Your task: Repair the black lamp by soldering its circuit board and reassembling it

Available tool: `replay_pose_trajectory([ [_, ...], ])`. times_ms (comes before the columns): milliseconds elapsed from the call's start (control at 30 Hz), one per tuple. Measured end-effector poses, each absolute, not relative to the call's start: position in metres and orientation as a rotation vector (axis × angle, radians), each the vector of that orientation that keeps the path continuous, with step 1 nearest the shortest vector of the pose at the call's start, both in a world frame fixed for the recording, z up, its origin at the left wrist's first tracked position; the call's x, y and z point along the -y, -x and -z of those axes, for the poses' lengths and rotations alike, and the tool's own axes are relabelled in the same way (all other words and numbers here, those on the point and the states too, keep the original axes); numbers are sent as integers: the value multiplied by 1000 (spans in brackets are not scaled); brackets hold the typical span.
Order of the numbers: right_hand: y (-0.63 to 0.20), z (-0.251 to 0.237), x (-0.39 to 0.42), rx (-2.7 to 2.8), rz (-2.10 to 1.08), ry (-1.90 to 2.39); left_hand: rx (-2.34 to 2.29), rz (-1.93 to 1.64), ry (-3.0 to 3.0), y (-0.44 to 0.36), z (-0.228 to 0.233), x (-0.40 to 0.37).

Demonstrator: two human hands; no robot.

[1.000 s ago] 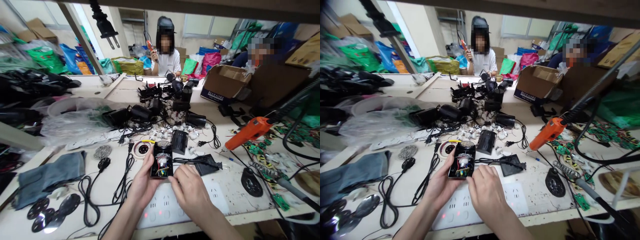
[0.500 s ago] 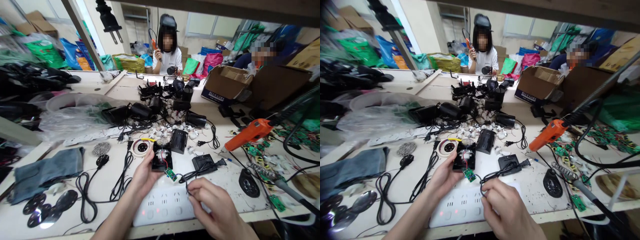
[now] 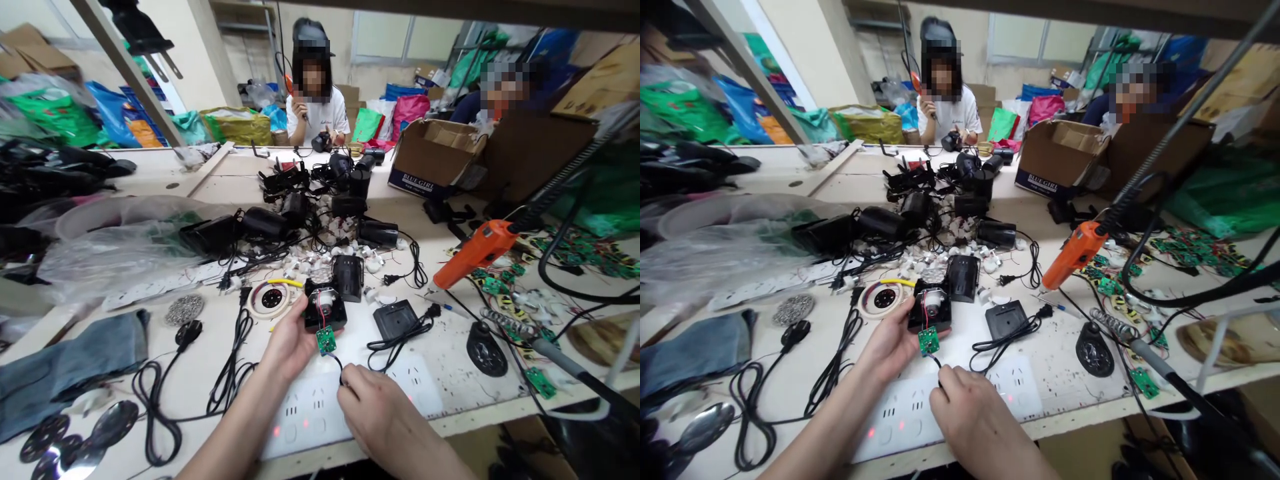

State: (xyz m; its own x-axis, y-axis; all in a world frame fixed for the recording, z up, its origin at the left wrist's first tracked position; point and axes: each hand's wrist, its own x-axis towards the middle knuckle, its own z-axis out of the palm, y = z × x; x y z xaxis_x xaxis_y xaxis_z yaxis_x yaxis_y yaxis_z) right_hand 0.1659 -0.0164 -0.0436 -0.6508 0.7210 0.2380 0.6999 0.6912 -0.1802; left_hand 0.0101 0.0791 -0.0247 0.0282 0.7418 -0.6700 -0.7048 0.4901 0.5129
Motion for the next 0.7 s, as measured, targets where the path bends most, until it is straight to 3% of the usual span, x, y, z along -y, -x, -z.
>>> replay_pose_trajectory([
  [700, -162, 49, 4, 2367, -483, 1135, -1053, -1105, 17, 2, 16, -75],
])
